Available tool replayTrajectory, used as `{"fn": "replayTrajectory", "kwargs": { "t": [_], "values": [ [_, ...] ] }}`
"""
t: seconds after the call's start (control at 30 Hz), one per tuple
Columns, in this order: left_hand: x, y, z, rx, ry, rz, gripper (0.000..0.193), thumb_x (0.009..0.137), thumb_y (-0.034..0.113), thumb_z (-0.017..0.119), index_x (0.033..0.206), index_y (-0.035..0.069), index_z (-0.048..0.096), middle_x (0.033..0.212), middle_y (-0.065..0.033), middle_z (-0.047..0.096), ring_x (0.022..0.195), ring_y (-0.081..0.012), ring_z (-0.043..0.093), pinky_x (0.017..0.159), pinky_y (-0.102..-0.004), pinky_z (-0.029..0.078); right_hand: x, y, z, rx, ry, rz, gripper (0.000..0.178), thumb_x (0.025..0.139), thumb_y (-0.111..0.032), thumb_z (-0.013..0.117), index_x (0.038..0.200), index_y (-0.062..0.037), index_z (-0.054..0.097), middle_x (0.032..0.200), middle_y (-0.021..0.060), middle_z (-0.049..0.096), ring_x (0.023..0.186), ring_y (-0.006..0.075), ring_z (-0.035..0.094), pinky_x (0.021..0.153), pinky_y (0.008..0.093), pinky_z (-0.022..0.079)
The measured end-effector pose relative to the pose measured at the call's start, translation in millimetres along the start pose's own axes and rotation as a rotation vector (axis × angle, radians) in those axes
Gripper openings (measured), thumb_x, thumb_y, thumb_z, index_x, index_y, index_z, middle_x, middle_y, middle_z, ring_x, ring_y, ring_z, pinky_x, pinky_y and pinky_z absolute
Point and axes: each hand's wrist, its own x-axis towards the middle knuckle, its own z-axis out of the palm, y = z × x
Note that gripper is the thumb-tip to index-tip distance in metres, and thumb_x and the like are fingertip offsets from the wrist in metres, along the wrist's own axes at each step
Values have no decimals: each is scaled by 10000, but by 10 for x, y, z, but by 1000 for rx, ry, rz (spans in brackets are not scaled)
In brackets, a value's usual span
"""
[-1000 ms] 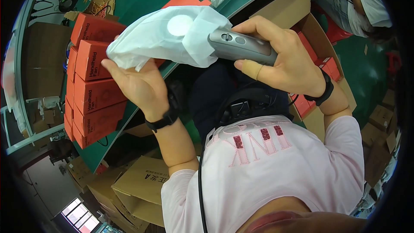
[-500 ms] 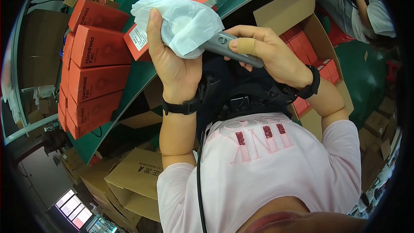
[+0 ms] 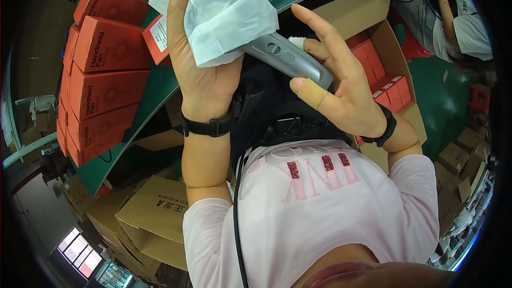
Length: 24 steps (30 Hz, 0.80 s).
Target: The worker packs red boxes into larger cardboard cartons and then packs electronic devices into the red boxes at a production station.
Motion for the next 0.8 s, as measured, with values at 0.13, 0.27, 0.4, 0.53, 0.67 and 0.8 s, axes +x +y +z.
{"fn": "replayTrajectory", "kwargs": {
  "t": [0.13,0.27,0.4,0.53,0.67,0.8],
  "values": [
    [-17,27,-4,78,71,63,345,984,381,570,1162,89,622,1079,-69,684,1014,-237,642,936,-402,503,-32,-2,14,-41,29,-29,824,892,-9,608,1573,-45,146,1316,168,561,1229,213,530,1048,323,382],
    [-33,-43,133,218,136,136,370,986,381,566,1197,79,599,1114,-83,674,1038,-239,634,952,-399,496,-33,47,16,-85,43,-86,819,894,0,603,1569,-44,143,1315,170,563,1220,208,536,1047,320,383],
    [14,-20,60,136,143,127,405,987,405,563,1209,68,583,1135,-95,667,1049,-244,630,962,-401,493,-24,54,-4,-105,44,-98,765,903,-3,606,1545,-32,192,1385,181,493,1171,199,560,1018,322,409],
    [72,-313,118,377,79,381,404,1001,449,556,1149,76,602,1021,-39,668,959,-164,650,892,-317,506,32,154,-12,-254,145,-322,735,928,-54,630,1525,-2,204,1380,183,451,1121,203,580,951,304,453],
    [44,-883,102,795,156,755,457,998,206,620,1360,11,421,1223,-48,554,1035,-126,563,901,-280,456,337,96,34,-194,389,-443,663,943,-95,636,1490,29,282,1349,193,498,1075,181,585,887,281,490],
    [-98,-869,101,567,-97,198,674,933,228,707,1462,21,344,1316,-59,522,1159,-135,531,972,-268,430,491,79,-187,289,392,-165,589,955,-79,576,1489,-17,334,1078,86,666,697,35,581,552,151,436]
  ]
}}
